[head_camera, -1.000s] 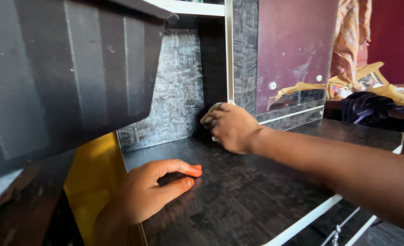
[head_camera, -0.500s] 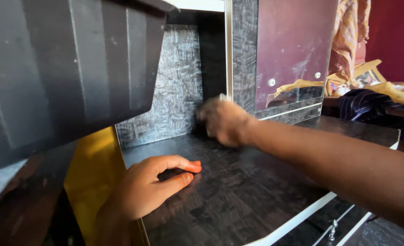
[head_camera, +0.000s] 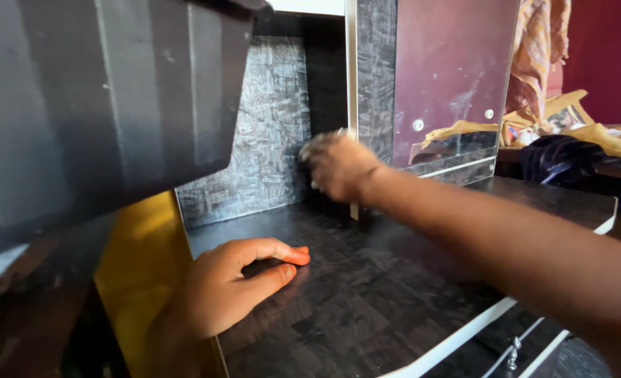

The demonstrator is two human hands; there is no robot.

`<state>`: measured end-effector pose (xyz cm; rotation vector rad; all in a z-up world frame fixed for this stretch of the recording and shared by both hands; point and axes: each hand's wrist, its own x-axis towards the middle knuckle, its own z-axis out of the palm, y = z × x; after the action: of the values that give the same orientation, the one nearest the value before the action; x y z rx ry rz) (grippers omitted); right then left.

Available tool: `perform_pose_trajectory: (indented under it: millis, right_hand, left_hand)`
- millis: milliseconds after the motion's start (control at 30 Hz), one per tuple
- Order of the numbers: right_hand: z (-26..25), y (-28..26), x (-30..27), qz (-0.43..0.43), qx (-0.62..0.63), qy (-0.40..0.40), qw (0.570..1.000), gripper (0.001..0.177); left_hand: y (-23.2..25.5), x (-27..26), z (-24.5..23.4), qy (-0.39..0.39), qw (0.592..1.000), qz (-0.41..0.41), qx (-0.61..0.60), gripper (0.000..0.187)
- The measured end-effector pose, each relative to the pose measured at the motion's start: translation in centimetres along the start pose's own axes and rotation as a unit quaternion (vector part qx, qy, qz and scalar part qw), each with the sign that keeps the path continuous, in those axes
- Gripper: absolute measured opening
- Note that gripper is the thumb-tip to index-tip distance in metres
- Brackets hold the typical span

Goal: The person wipes the top surface and the interior back panel of a dark-colored vanity unit using a small patterned cloth. The person repeatedly rubs the cloth over the flat surfaces and the vertical back panel inside the vanity's open compartment.

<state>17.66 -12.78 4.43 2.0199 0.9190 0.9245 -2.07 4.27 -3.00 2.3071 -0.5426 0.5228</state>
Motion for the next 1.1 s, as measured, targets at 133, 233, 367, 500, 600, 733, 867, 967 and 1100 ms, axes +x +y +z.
perform_pose_trajectory:
  millis: [133,233,367,500,600,733,867,967,1100]
  right_hand:
    - [2.0,-2.6,-1.2,-0.07,0.046,0.049,0.995,0.04]
    - [0.0,-1.0,-4.0,-0.07,0.119,0.011,0.99,0.038]
    - [-4.6,1.8,-5.4,0.03,0.153,-0.167,0.974,0.03]
    - [-2.1,1.5,-3.3,0.016,0.04,0.034,0.998,0.034]
    - [0.6,-0.9,-2.1,-0.024,-0.009,0.073,0.997,0.04]
    - [0.6,-0.2,-3.9,-0.089,0.102,0.073,0.988,0.04]
    - [-3.8,2.3,-6.2,-0.059,0.097,-0.085,0.99,0.028]
    - [-5.2,6.4,-7.0,-0.023,0.141,0.141,0.98,0.026]
    - [-4.0,7.4,-2.5,0.036,-0.032,0.243,0.969,0.037]
  left_hand:
    - [0.3,-0.4,0.1,-0.002,0.999,-0.034,-0.007,0.027]
    - [1.6,-0.3,0.4,0.005,0.999,-0.047,0.0,0.028]
    - [1.2,-0.4,0.0,-0.002,0.996,-0.094,-0.003,0.03]
    - [0.2,-0.1,0.6,0.006,0.999,-0.032,-0.007,0.029]
    - [0.5,0.2,0.5,-0.006,0.999,-0.035,-0.008,0.032]
    - [1.0,0.7,0.3,-0.012,1.0,-0.008,-0.024,0.029]
    - [0.5,0.3,-0.1,-0.006,1.0,-0.012,0.001,0.035]
    - [1.3,0.3,-0.2,-0.007,1.0,-0.027,0.009,0.035]
    - [3.1,0.1,-0.7,-0.007,0.998,-0.064,0.014,0.035]
